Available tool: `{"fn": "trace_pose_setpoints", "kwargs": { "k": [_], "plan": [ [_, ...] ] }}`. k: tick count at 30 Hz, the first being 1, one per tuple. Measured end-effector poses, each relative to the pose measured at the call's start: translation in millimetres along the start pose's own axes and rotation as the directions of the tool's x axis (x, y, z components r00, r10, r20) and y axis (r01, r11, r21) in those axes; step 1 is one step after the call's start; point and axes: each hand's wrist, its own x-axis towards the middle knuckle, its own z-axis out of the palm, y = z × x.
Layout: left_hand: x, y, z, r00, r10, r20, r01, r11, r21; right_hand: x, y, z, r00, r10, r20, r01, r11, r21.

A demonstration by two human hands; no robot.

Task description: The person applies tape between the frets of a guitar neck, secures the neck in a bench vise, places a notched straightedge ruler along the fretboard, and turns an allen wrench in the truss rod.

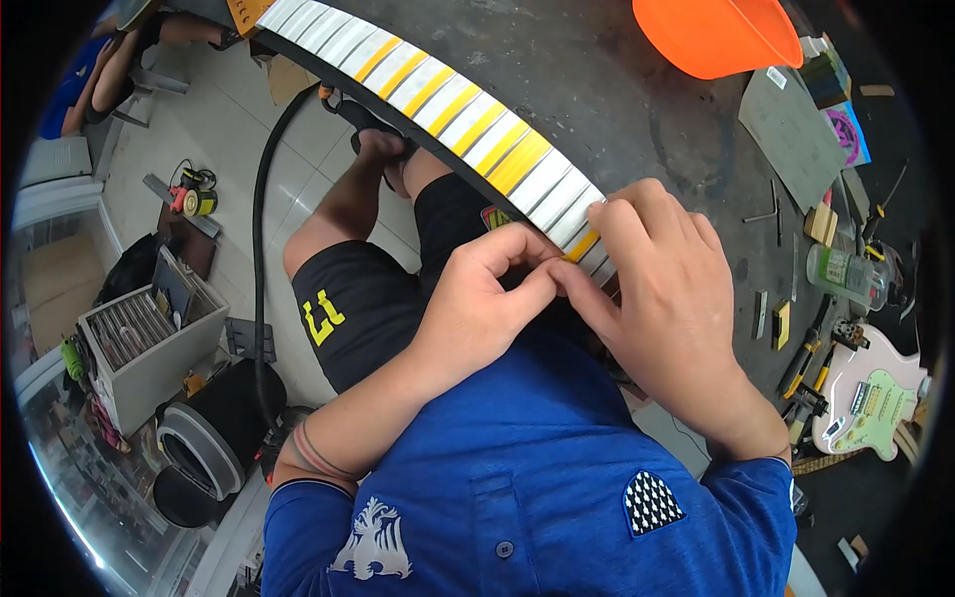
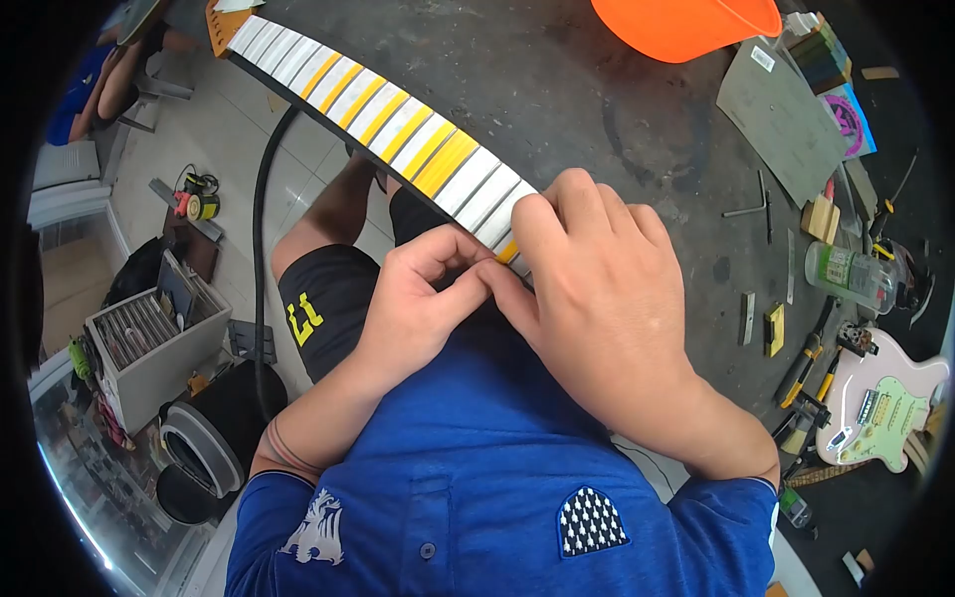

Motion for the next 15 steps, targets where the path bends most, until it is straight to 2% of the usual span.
{"fn": "trace_pose_setpoints", "kwargs": {
  "k": [2,5,6,8,11,12,15],
  "plan": [
    [0.6,0.6,-0.5,1.0,0.004,0.003,-0.004,1.0,-0.011,0.4,-3.9,2.9,1.0,-0.006,-0.01,0.006,0.998,-0.058],
    [1.2,-0.3,-0.5,0.999,0.002,-0.032,0.003,0.99,0.142,1.0,-8.1,6.6,1.0,-0.026,-0.014,0.024,0.992,-0.121],
    [1.0,1.8,0.8,0.995,0.086,-0.044,-0.069,0.95,0.303,0.3,-7.6,7.7,0.999,-0.037,-0.014,0.035,0.991,-0.129],
    [0.2,7.9,3.9,0.967,0.252,-0.031,-0.184,0.78,0.598,-0.6,-7.1,10.2,0.999,-0.051,-0.015,0.048,0.989,-0.143],
    [-1.5,1.3,-0.2,0.944,0.326,0.047,-0.258,0.645,0.719,2.0,-9.3,15.4,0.999,-0.044,-0.027,0.04,0.988,-0.149],
    [-2.0,-1.4,-3.0,0.952,0.298,0.076,-0.263,0.663,0.701,3.5,-9.9,17.5,0.999,-0.029,-0.034,0.024,0.989,-0.145],
    [-7.8,-12.1,-9.3,0.975,0.219,0.045,-0.212,0.844,0.492,4.8,-8.6,18.9,0.999,-0.007,-0.041,0.002,0.99,-0.138]
  ]
}}
